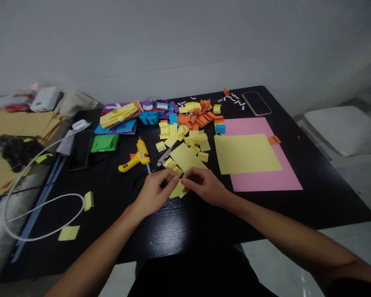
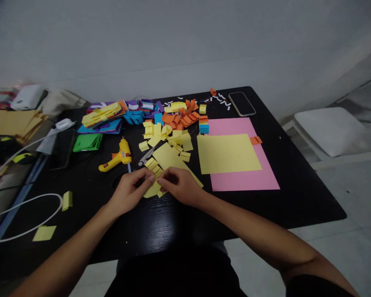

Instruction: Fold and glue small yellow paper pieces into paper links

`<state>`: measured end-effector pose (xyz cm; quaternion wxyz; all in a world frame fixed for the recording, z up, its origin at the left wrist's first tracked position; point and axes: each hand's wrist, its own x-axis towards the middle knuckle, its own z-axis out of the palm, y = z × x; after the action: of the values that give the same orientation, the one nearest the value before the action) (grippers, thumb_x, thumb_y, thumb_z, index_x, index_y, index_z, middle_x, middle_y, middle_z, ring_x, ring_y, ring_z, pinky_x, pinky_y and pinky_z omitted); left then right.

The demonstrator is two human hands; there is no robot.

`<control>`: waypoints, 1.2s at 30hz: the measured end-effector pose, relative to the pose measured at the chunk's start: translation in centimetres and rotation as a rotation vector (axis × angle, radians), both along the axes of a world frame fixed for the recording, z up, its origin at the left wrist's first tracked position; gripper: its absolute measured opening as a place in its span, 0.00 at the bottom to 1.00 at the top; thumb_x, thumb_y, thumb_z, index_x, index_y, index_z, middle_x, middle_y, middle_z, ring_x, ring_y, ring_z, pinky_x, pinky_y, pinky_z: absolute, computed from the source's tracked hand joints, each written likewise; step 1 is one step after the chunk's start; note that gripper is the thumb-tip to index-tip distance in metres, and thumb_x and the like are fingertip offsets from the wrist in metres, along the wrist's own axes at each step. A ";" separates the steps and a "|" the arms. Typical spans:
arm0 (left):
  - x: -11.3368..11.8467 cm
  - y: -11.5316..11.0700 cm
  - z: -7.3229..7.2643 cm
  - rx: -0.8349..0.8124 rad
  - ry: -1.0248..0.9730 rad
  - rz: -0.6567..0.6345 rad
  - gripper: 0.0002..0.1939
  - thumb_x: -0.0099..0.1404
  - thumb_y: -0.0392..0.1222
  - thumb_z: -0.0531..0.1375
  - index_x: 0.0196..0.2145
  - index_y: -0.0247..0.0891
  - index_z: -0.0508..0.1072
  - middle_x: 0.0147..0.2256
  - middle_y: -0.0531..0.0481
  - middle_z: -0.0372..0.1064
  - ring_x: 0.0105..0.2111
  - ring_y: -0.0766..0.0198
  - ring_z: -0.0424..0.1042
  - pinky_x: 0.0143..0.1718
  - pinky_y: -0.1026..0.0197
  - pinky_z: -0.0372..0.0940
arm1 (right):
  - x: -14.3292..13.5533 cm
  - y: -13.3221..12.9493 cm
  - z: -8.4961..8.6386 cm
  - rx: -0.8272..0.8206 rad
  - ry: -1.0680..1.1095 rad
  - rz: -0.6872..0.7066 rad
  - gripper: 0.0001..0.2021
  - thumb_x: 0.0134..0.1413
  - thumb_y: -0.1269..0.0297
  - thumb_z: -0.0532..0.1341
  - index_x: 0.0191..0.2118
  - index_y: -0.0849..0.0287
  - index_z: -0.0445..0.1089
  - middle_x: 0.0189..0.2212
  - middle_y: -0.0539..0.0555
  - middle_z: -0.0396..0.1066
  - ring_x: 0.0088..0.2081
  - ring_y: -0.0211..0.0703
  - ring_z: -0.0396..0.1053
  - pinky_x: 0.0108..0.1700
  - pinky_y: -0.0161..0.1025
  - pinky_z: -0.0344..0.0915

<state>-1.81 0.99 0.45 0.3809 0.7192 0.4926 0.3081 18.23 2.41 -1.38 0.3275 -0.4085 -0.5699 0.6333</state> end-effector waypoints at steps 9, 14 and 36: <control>0.3 -0.1 0.1 -0.064 -0.059 0.064 0.11 0.69 0.48 0.62 0.38 0.36 0.75 0.26 0.55 0.68 0.24 0.68 0.65 0.25 0.67 0.59 | 0.0 0.2 -0.1 0.009 0.121 -0.120 0.12 0.58 0.54 0.68 0.35 0.59 0.72 0.27 0.49 0.74 0.26 0.36 0.70 0.31 0.36 0.68; 0.2 -0.1 -0.4 -0.187 -0.166 0.100 0.13 0.67 0.50 0.64 0.35 0.37 0.76 0.25 0.52 0.74 0.24 0.66 0.70 0.25 0.65 0.64 | -0.2 0.1 -0.2 -0.019 0.220 -0.147 0.13 0.57 0.54 0.69 0.35 0.58 0.71 0.28 0.50 0.75 0.28 0.38 0.73 0.34 0.37 0.72; 0.4 -0.2 -0.8 -0.107 -0.187 0.094 0.09 0.69 0.46 0.63 0.39 0.37 0.75 0.28 0.53 0.71 0.27 0.66 0.71 0.31 0.65 0.67 | 0.0 0.0 -0.1 0.104 -0.010 -0.132 0.11 0.55 0.57 0.68 0.32 0.58 0.71 0.28 0.49 0.70 0.30 0.39 0.69 0.34 0.37 0.70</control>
<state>-1.46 0.76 -0.34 0.4481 0.6421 0.5038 0.3648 18.21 2.40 -1.50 0.3864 -0.4307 -0.5754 0.5780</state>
